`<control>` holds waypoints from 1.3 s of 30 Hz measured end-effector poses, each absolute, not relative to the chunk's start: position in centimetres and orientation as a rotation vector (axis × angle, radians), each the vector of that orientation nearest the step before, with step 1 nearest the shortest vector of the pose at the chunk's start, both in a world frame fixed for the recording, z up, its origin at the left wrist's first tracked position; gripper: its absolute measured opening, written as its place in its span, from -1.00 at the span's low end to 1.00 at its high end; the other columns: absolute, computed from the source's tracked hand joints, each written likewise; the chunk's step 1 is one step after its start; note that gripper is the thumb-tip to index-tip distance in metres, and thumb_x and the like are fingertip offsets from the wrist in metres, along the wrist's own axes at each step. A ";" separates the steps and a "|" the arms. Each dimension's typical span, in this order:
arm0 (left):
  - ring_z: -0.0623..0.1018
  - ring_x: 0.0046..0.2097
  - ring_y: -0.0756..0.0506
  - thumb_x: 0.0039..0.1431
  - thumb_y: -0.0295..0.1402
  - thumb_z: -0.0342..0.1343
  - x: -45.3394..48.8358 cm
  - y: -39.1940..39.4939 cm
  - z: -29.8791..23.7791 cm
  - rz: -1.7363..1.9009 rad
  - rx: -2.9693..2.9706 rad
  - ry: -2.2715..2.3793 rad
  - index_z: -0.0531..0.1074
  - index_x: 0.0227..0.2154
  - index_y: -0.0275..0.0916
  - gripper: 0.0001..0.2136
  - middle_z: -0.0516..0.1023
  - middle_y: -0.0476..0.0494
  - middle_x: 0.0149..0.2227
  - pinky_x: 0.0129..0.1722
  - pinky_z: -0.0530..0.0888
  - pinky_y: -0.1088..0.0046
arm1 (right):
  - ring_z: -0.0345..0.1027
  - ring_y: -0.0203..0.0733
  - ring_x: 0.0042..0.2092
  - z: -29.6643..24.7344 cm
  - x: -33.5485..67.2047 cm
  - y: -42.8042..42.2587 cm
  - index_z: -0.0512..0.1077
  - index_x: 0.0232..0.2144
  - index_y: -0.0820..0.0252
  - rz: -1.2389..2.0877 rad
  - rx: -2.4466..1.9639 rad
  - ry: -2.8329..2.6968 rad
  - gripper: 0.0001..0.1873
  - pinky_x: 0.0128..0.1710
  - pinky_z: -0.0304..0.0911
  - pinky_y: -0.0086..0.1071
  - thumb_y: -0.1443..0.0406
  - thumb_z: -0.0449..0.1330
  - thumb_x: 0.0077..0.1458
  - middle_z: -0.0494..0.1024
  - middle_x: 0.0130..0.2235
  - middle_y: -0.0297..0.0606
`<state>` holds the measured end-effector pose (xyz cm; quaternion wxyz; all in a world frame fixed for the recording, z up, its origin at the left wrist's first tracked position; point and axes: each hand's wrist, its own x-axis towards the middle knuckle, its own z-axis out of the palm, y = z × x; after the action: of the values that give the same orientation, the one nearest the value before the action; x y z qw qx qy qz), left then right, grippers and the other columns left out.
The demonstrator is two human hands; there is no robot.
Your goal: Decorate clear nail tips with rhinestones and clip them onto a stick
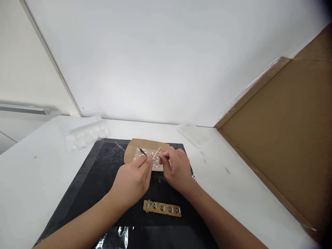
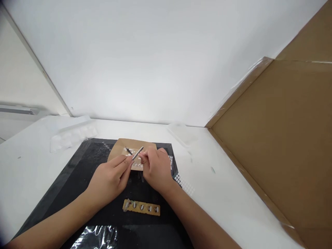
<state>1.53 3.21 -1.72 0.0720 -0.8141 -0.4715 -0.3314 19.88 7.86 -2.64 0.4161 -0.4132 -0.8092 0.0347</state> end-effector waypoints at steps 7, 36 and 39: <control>0.66 -0.28 -0.12 0.42 -0.47 0.00 1.5 3.3 -1.7 -1.006 -2.396 -1.399 0.50 -0.08 -0.30 -0.82 0.63 -0.17 -0.23 -0.38 0.58 0.41 | 0.46 -0.22 -0.41 -2.6 19.5 7.7 0.27 -0.37 0.10 0.026 -1.071 -1.981 -0.78 -0.24 0.08 -0.24 0.28 0.10 0.39 0.60 -0.42 -0.38; 0.66 -0.23 -0.11 0.41 -0.49 0.00 1.8 3.2 -1.8 -1.179 -2.464 -1.389 0.51 -0.10 -0.28 -0.82 0.62 -0.20 -0.22 -0.19 0.64 0.37 | 0.46 -0.21 -0.40 -2.4 19.5 7.4 0.28 -0.38 0.09 0.056 -1.085 -1.999 -0.77 -0.26 0.09 -0.24 0.27 0.09 0.40 0.60 -0.41 -0.36; 0.66 -0.18 -0.12 0.42 -0.48 0.01 1.8 3.4 -1.9 -1.201 -2.462 -1.385 0.51 -0.09 -0.29 -0.82 0.63 -0.21 -0.19 -0.13 0.64 0.36 | 0.45 -0.22 -0.42 -2.3 19.7 7.5 0.29 -0.38 0.10 0.035 -1.114 -1.968 -0.77 -0.24 0.09 -0.24 0.26 0.10 0.40 0.61 -0.40 -0.37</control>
<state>1.77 3.35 -1.88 0.0357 -0.8015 -0.4510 -0.3911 19.69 7.50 -2.30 0.4259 -0.4458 -0.7871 0.0142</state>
